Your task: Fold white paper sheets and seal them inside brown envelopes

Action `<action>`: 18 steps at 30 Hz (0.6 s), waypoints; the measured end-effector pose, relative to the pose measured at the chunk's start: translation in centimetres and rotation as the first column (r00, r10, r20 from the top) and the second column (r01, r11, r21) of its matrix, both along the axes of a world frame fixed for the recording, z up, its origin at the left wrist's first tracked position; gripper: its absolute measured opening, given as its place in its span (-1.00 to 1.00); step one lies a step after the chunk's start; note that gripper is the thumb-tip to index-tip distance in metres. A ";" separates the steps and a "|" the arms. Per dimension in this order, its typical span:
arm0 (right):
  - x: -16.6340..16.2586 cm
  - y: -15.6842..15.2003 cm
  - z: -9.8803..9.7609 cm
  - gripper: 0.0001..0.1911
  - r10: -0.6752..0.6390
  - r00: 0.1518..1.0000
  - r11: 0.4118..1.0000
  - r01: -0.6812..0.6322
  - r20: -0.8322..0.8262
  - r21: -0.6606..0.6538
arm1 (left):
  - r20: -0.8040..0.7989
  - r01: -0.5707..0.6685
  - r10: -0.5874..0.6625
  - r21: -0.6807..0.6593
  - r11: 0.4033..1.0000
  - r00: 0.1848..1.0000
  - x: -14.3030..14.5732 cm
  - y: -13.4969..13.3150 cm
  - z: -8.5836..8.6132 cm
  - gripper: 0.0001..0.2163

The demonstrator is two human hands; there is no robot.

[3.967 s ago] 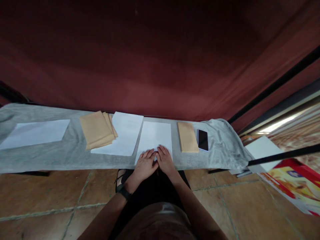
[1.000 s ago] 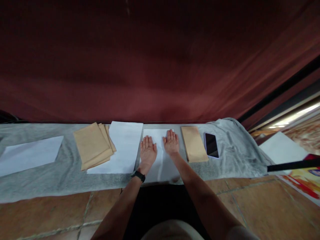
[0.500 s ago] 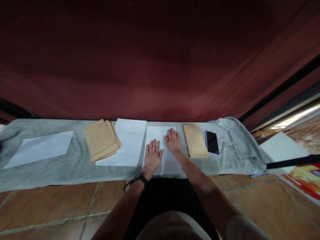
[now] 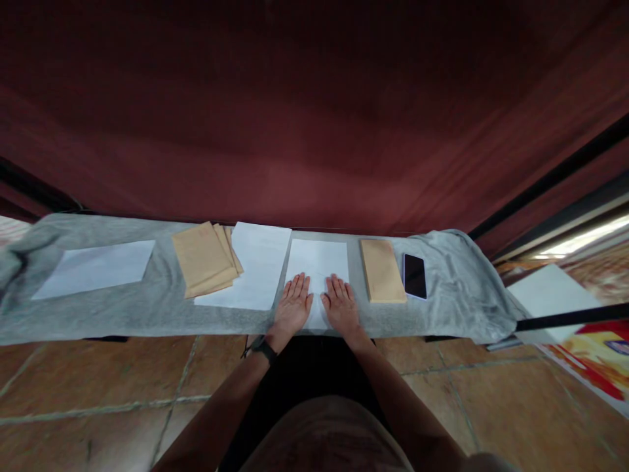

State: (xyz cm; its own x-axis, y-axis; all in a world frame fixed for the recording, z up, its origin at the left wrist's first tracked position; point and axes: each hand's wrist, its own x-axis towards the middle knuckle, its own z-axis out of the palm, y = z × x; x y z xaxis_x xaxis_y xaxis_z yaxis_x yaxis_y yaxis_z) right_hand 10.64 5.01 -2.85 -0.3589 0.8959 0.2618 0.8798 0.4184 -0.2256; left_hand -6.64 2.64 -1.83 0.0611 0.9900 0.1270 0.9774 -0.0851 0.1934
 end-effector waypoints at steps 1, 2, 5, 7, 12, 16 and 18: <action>0.4 -0.2 0.0 -0.43 -0.003 1.000 1.000 0.003 0.005 -0.002 | 0.002 0.004 -0.004 0.005 1.000 1.000 -0.2 -0.4 0.0 -0.46; 0.7 -0.4 0.0 -0.43 -0.004 1.000 1.000 0.004 0.009 -0.003 | 0.004 0.006 -0.006 0.010 1.000 1.000 -0.3 -0.9 0.1 -0.46; 1.5 -1.1 0.1 -0.43 -0.005 1.000 1.000 0.005 0.024 0.002 | -0.007 0.036 -0.035 0.029 0.999 0.999 -0.8 -2.3 0.6 -0.45; 2.1 -1.5 0.0 -0.44 -0.011 0.999 1.000 0.011 0.032 0.010 | -0.022 0.079 -0.078 0.039 0.996 0.997 -1.1 -3.5 1.0 -0.45; 3.6 -2.8 -0.3 -0.42 -0.011 0.999 1.000 0.011 0.043 0.017 | -0.039 0.186 -0.185 0.022 0.982 0.982 -2.4 -6.3 1.5 -0.44; 4.9 -3.5 -0.4 -0.41 0.048 0.998 0.999 -0.048 0.043 -0.006 | -0.044 0.244 -0.244 -0.003 0.970 0.969 -3.7 -7.2 1.2 -0.49; 5.5 -3.7 -0.2 -0.39 0.094 0.995 0.995 -0.093 0.040 -0.026 | -0.025 0.275 -0.275 -0.001 0.961 0.961 -4.2 -7.1 1.0 -0.53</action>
State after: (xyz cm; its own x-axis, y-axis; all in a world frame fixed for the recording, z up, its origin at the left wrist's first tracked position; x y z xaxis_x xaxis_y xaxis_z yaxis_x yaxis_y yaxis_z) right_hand 16.14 1.26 -3.04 -0.4516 0.8637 0.2236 0.8456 0.4943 -0.2016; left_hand -10.87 -4.42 -0.79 0.3339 0.9344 0.1244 0.9208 -0.3516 0.1688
